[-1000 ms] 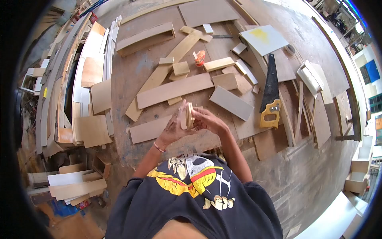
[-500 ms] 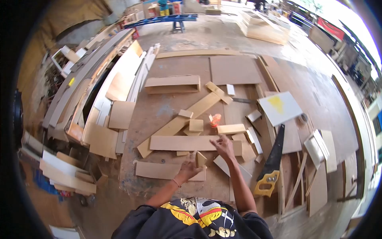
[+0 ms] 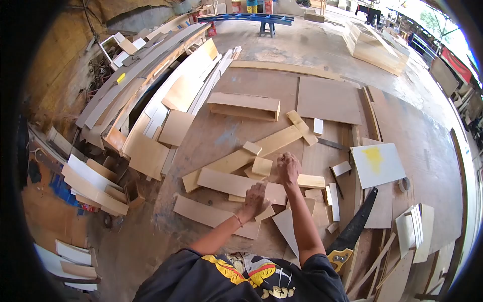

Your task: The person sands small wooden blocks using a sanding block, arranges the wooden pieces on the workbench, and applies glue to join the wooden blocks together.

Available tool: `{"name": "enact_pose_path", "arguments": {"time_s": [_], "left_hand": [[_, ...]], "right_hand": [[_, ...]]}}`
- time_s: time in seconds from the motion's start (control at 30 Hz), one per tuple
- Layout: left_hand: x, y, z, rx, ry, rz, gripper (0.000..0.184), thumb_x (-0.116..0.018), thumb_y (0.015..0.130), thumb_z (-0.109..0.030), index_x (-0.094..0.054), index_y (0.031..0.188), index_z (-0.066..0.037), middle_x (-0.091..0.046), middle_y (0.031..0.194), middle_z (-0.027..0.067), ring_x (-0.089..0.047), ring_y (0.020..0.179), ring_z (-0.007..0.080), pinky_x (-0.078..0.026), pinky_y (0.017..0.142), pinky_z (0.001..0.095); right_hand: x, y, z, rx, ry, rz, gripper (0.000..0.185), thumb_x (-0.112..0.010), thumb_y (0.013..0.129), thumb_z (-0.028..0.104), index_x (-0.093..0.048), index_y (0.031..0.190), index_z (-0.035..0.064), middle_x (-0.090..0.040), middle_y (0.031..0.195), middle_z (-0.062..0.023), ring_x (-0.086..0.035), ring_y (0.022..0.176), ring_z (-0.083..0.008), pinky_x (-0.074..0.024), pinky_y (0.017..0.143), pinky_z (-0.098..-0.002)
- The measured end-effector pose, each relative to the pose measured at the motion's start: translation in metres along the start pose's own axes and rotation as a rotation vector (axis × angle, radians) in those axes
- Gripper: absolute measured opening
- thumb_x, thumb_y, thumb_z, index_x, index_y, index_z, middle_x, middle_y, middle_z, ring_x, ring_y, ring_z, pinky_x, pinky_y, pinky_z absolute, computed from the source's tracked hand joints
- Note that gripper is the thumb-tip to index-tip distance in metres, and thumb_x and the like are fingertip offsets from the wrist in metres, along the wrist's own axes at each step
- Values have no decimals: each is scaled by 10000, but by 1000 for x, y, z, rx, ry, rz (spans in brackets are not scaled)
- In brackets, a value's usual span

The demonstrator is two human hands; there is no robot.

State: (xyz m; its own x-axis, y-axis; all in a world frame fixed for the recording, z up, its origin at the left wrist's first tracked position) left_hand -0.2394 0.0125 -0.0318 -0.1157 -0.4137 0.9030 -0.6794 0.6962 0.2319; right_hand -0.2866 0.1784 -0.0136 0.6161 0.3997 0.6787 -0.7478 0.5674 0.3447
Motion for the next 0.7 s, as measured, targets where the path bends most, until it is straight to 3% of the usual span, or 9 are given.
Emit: {"name": "enact_pose_path", "arguments": {"time_s": [0.13,0.23,0.37,0.43,0.57,0.6,0.67,0.7], "left_hand": [[-15,33,5,-1,-38,-53,715,-669,739,-275,-349,1292,47,-495,1150,204,-489,1046,331,-412,878,420],[-15,55,-1,3,-39,-21,738,-682,726,-245,-331,1305,48,-489,1155,215,-488,1057,335,-398,920,398],[-27,80,-5,-121,-89,-98,783,-703,700,-231,-311,1313,59,-488,1154,221,-491,1055,334,-384,946,377],[-35,90,-7,-142,-221,13,861,-735,657,-262,-293,1340,21,-490,1169,188,-487,1053,336,-399,927,398],[-28,95,-7,-42,-126,98,893,-773,604,-302,-337,1335,-32,-510,1163,152,-491,1034,333,-417,899,418],[-25,95,-5,-88,-138,113,885,-780,590,-322,-364,1322,-48,-523,1147,143,-494,1026,331,-426,876,428],[-19,89,-1,-129,-148,126,878,-788,577,-342,-390,1309,-64,-536,1131,134,-497,1017,328,-434,853,439],[-7,84,-5,-169,-112,113,811,-790,577,-339,-438,1250,-56,-549,1093,133,-505,1003,320,-435,842,436]], "right_hand": [[11,-13,-9,-34,22,-43,179,-555,774,128,-612,915,32,-619,803,-198,-604,749,-355,-472,662,-425],[33,-21,1,32,-17,-8,157,-562,759,82,-573,891,-4,-602,735,-192,-597,687,-353,-464,602,-425],[41,-35,-25,73,86,-19,193,-558,760,72,-606,926,-13,-618,732,-193,-617,684,-328,-480,627,-410],[44,-41,-37,-90,268,75,221,-549,775,69,-637,957,-19,-640,768,-196,-637,704,-302,-497,664,-379],[54,-54,-29,-215,363,238,260,-528,802,21,-639,1034,-11,-661,810,-175,-638,672,-197,-500,649,-300],[53,-58,-33,-217,364,237,260,-528,802,21,-639,1034,-11,-661,810,-175,-638,672,-197,-500,649,-300],[53,-64,-32,-138,634,177,258,-567,823,7,-637,1071,8,-666,778,-90,-557,635,-63,-467,564,-245],[60,-64,-25,-137,637,181,258,-567,823,7,-637,1071,8,-666,778,-90,-557,635,-63,-467,564,-245]]}}
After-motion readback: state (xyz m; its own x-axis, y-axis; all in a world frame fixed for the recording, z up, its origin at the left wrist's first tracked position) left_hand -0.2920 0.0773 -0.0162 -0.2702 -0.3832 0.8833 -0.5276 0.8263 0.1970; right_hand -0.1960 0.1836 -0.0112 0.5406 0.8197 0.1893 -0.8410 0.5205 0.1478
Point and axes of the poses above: each hand's wrist, its own y-axis towards the middle knuckle, its own x-axis out of the back of the hand, z = x × y, the point moved 9 cm from there along y, towards the middle knuckle
